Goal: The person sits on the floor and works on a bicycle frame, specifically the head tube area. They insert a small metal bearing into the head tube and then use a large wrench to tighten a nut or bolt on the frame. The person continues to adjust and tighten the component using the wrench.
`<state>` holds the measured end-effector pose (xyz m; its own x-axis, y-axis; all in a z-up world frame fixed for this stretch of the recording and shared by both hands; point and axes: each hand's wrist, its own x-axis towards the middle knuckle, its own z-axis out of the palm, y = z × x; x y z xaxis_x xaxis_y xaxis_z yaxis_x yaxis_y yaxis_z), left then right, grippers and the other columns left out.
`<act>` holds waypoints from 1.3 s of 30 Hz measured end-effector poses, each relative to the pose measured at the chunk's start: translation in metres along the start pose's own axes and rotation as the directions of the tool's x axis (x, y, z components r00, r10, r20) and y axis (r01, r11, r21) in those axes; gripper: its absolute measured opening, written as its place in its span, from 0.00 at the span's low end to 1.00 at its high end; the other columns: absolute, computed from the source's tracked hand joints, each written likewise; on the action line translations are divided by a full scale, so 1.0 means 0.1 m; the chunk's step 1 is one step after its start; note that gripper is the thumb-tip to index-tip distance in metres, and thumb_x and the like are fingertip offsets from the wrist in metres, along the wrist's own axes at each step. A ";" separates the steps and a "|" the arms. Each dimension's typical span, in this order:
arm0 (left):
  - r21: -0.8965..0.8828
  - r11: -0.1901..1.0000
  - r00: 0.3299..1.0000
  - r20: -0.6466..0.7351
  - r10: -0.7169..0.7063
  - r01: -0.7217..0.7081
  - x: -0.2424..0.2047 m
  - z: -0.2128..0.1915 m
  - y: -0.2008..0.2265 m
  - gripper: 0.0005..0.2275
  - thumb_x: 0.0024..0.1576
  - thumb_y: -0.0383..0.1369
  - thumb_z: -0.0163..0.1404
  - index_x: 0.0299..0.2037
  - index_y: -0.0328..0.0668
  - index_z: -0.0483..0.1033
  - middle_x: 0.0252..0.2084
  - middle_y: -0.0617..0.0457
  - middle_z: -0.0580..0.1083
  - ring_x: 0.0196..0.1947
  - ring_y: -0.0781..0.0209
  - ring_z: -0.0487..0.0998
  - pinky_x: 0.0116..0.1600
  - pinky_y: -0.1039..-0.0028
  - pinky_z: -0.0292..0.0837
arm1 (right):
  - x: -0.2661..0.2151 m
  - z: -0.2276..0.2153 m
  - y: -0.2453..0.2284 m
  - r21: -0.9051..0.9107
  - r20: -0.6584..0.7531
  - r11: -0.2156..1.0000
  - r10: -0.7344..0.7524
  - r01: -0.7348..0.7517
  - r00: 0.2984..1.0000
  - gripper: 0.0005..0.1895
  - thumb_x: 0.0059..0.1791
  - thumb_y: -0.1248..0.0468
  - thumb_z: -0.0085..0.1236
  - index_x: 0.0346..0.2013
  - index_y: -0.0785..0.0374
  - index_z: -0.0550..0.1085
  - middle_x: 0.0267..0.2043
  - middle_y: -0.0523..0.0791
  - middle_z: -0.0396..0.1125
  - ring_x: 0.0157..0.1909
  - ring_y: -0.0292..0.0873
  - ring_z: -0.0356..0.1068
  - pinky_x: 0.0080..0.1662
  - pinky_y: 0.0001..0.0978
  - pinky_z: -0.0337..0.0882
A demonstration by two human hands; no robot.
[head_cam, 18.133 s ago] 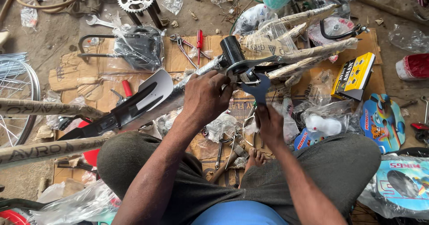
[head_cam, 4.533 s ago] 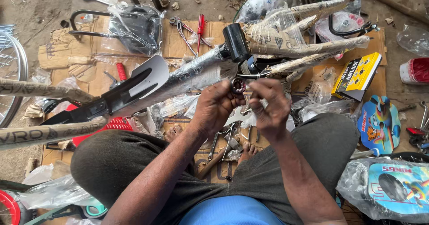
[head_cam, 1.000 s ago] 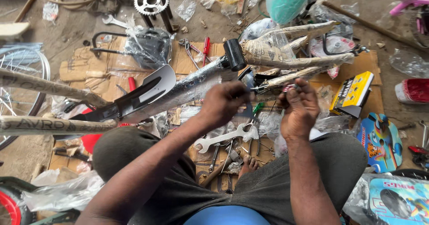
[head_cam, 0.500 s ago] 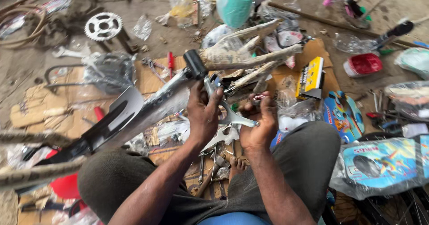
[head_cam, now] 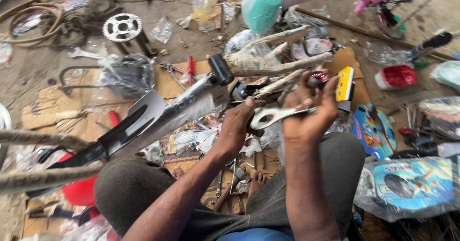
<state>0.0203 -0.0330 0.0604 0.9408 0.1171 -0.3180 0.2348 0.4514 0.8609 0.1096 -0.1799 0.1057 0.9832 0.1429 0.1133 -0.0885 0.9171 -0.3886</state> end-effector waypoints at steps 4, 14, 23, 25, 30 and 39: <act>0.347 0.833 0.901 0.126 0.414 -0.431 -0.27 -0.10 0.24 0.21 0.58 0.44 0.59 0.58 0.42 0.79 0.40 0.52 0.74 0.38 0.64 0.76 0.42 0.76 0.76 | 0.29 -0.28 -0.15 0.395 -0.001 0.868 0.328 -0.301 0.945 0.27 0.56 0.50 0.58 0.52 0.74 0.67 0.40 0.52 0.69 0.25 0.34 0.64 0.28 0.23 0.66; 0.677 0.167 0.518 0.357 0.778 -0.717 -0.26 -0.40 0.26 0.15 0.54 0.31 0.60 0.48 0.35 0.73 0.46 0.47 0.77 0.44 0.51 0.80 0.47 0.63 0.75 | 0.23 -0.36 0.20 0.504 0.044 0.770 0.429 -0.391 0.902 0.28 0.55 0.54 0.61 0.52 0.78 0.64 0.35 0.50 0.66 0.25 0.37 0.66 0.27 0.26 0.68; 0.704 0.271 0.561 0.215 0.800 -0.656 -0.01 -0.76 0.52 0.05 0.58 0.26 0.60 0.43 0.39 0.80 0.36 0.50 0.76 0.32 0.60 0.78 0.35 0.72 0.74 | 0.04 -0.18 0.56 -0.481 -0.182 0.852 -0.328 0.207 0.927 0.11 0.52 0.65 0.62 0.47 0.61 0.72 0.39 0.44 0.72 0.37 0.39 0.72 0.37 0.31 0.77; 0.713 0.282 0.574 0.204 0.793 -0.642 -0.04 -0.82 0.66 0.05 0.56 0.26 0.60 0.41 0.38 0.80 0.35 0.50 0.76 0.31 0.60 0.79 0.35 0.72 0.74 | -0.17 -0.28 0.65 -0.526 -0.108 0.824 -0.311 0.211 0.944 0.12 0.51 0.69 0.63 0.48 0.60 0.74 0.41 0.44 0.72 0.38 0.40 0.73 0.38 0.31 0.77; 0.727 0.384 0.634 0.092 0.767 -0.569 0.10 -0.90 0.82 0.06 0.55 0.28 0.60 0.39 0.35 0.79 0.31 0.50 0.79 0.30 0.63 0.82 0.37 0.72 0.76 | -0.35 -0.34 0.98 -0.633 0.002 0.759 -0.191 0.149 0.982 0.18 0.51 0.74 0.64 0.54 0.62 0.74 0.45 0.43 0.73 0.44 0.38 0.73 0.46 0.29 0.79; 0.645 0.586 0.756 -0.018 0.654 -0.491 0.27 -0.90 0.76 0.06 0.57 0.30 0.60 0.33 0.37 0.78 0.24 0.54 0.76 0.24 0.68 0.75 0.30 0.73 0.69 | -0.32 -0.13 1.28 -0.869 0.357 0.290 -0.191 0.400 0.914 0.22 0.51 0.71 0.67 0.58 0.66 0.70 0.50 0.44 0.73 0.49 0.38 0.76 0.52 0.30 0.79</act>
<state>0.0414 0.0845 0.0818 0.8604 0.4000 0.3158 -0.1673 -0.3636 0.9164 0.0693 -0.0719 0.0409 0.8591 0.0882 0.5041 0.5061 -0.0002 -0.8625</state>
